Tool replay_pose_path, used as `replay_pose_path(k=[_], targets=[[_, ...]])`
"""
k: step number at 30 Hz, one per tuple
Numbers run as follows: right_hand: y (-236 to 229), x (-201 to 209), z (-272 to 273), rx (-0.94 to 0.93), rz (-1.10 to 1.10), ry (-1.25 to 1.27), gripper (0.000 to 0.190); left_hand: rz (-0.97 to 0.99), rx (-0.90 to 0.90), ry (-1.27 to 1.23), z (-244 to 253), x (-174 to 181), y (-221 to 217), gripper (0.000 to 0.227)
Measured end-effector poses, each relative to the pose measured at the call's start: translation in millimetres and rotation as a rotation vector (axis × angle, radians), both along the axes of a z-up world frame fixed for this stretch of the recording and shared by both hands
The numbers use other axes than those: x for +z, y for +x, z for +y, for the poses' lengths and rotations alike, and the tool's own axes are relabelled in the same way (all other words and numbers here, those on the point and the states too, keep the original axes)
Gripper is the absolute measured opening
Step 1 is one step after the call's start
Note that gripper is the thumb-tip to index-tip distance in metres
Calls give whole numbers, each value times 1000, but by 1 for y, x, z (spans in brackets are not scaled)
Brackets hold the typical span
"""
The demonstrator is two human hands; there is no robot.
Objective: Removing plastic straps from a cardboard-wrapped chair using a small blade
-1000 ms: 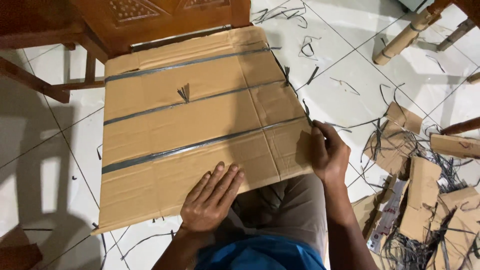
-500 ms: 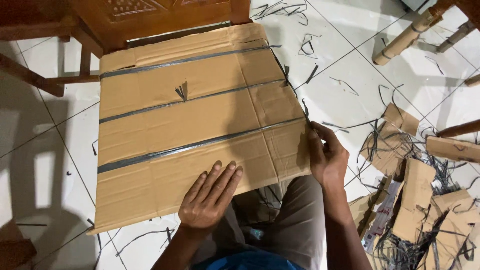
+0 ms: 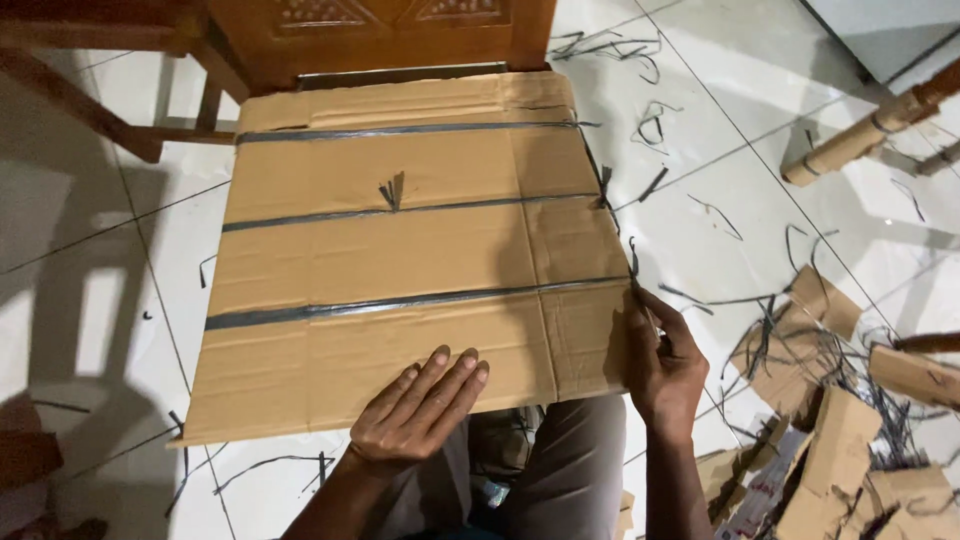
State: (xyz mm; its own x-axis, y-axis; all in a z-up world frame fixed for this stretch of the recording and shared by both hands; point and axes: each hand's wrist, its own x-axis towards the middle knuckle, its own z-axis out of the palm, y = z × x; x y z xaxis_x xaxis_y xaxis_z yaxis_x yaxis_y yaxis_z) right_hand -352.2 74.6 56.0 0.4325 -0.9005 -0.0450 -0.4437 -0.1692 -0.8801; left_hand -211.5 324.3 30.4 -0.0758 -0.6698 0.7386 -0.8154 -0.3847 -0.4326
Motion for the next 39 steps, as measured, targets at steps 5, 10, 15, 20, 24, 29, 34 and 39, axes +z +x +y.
replay_pose_path(k=[5,10,15,20,24,29,34,39], targets=[[9,-3,-3,-70,-4,76,44,19,3,15,-3,-1,6,42],[3,-32,-9,8,-117,-50,40,72,-4,36,2,-7,3,48],[-5,-32,-9,142,-188,-78,41,250,-6,-11,2,-15,-10,27],[-12,-35,-14,272,-154,-238,42,387,-116,-148,15,-70,-34,24],[-27,-67,-31,395,-68,-508,39,849,-248,-304,41,-184,-87,13],[-40,-61,-7,425,-85,-558,47,1575,-173,2,49,-267,-113,10],[-47,-54,19,409,-78,-784,44,1617,-34,302,87,-422,-143,53],[-63,-55,41,332,-4,-832,38,1435,-2,822,87,-447,-158,41]])
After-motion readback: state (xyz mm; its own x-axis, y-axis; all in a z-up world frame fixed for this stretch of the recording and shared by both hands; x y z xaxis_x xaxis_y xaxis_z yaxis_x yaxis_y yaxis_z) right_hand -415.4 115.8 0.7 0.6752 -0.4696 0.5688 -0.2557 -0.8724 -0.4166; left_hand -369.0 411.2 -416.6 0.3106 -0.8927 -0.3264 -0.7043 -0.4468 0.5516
